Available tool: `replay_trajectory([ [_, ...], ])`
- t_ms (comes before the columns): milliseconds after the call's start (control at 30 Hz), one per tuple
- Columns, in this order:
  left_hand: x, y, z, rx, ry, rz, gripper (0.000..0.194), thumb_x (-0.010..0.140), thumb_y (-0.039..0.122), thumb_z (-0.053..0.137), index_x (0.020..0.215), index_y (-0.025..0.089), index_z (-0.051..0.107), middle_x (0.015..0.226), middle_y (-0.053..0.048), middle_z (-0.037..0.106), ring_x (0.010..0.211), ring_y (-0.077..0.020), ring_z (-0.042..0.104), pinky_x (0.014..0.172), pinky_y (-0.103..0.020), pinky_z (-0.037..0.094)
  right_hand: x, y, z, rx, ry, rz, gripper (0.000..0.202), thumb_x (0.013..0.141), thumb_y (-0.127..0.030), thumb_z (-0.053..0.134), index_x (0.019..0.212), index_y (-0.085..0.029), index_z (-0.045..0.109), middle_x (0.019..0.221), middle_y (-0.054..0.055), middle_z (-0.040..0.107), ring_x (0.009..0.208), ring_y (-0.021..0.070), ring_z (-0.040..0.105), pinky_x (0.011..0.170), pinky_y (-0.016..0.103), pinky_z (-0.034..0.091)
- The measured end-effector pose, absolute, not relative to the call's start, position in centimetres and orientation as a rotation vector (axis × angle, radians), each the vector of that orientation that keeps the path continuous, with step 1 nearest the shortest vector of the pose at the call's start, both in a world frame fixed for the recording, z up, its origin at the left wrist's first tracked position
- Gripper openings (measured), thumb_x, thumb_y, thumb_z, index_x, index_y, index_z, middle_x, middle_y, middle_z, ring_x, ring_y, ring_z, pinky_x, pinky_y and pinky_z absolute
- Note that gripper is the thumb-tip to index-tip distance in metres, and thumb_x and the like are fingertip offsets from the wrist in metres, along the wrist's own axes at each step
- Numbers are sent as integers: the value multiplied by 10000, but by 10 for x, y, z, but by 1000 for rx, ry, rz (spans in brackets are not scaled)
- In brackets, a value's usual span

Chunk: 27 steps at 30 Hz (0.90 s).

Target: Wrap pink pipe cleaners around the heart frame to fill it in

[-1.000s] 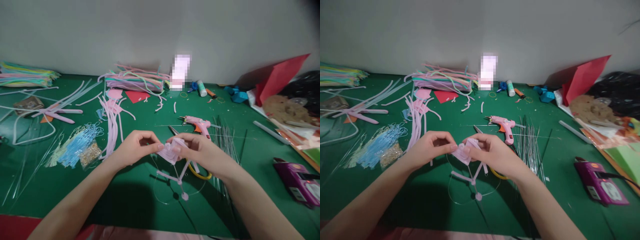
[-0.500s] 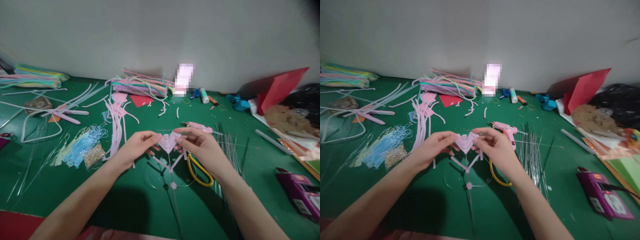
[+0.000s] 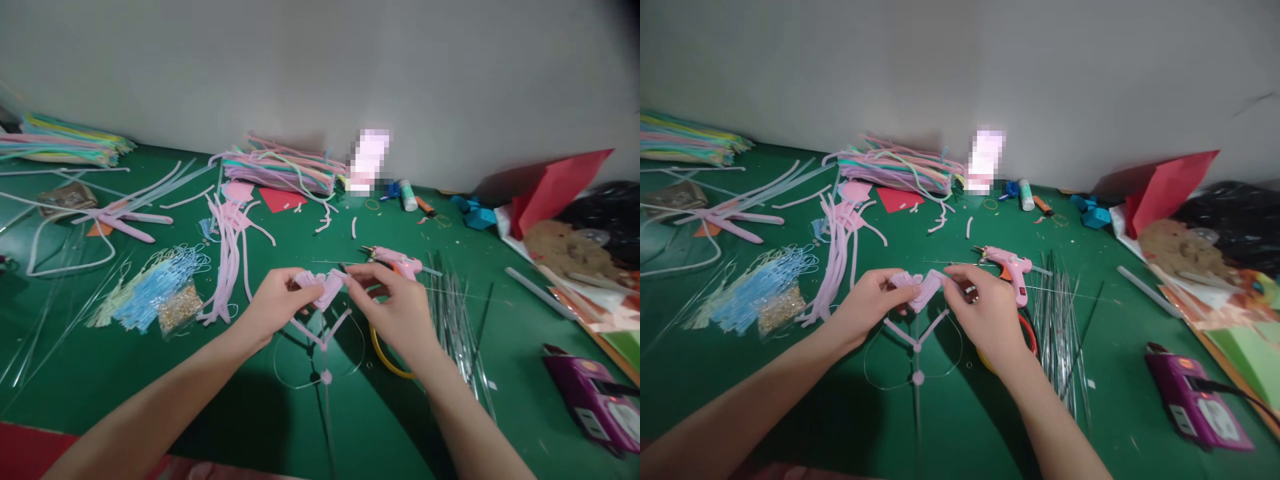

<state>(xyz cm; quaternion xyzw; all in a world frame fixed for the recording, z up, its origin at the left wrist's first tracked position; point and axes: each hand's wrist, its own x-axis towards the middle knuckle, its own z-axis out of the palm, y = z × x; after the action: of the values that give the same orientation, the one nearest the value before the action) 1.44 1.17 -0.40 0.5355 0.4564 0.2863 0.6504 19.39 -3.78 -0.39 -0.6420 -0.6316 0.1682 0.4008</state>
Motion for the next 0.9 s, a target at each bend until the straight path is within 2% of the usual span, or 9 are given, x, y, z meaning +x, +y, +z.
replay_trajectory([
  [100, 18, 11, -3, 1209, 1052, 618, 198, 743, 292, 691, 658, 134, 606, 587, 17, 608, 520, -80, 515, 526, -191, 423, 198, -39, -3, -1573, -1830, -9, 109, 851, -256, 623, 865, -188, 707, 836, 52, 742, 765, 200, 677, 718, 333, 520],
  [200, 19, 10, -3, 1186, 1033, 583, 171, 751, 296, 681, 731, 138, 619, 618, 3, 644, 543, -99, 567, 535, -198, 445, 201, -38, -3, -1492, -1916, -127, 111, 873, -219, 593, 880, -193, 701, 804, 43, 733, 763, 189, 667, 728, 313, 507],
  [300, 20, 9, -3, 1118, 970, 537, 184, 760, 297, 672, 836, 130, 650, 673, -28, 680, 619, -133, 634, 576, -218, 477, 202, -39, -1, -1495, -1934, -83, 125, 882, -217, 570, 895, -211, 694, 790, 44, 723, 759, 195, 655, 732, 320, 498],
  [433, 20, 8, -2, 1052, 926, 490, 148, 789, 235, 612, 841, 119, 688, 727, -63, 705, 693, -147, 672, 587, -208, 474, 203, -41, 0, -1567, -1837, -4, 158, 875, -237, 558, 978, -234, 678, 845, 47, 722, 786, 211, 654, 722, 336, 495],
  [633, 21, 8, -1, 1024, 910, 521, 169, 806, 225, 596, 857, 121, 720, 717, -57, 707, 643, -120, 636, 597, -205, 486, 204, -44, 1, -1579, -1718, 126, 134, 828, -184, 568, 894, -226, 676, 773, 16, 704, 644, 163, 608, 644, 303, 476],
  [767, 20, 8, -3, 1034, 909, 561, 170, 826, 224, 580, 848, 120, 711, 737, -50, 697, 629, -104, 607, 600, -201, 489, 205, -45, 1, -1607, -1624, 270, 122, 813, -179, 581, 861, -230, 682, 773, 6, 700, 635, 152, 602, 622, 286, 474],
  [900, 19, 7, -5, 1035, 852, 614, 213, 875, 305, 550, 908, 140, 680, 841, -52, 690, 715, -115, 618, 598, -194, 489, 205, -47, 3, -1592, -1544, 433, 125, 815, -186, 581, 868, -225, 688, 800, 12, 715, 662, 155, 628, 636, 284, 498],
])
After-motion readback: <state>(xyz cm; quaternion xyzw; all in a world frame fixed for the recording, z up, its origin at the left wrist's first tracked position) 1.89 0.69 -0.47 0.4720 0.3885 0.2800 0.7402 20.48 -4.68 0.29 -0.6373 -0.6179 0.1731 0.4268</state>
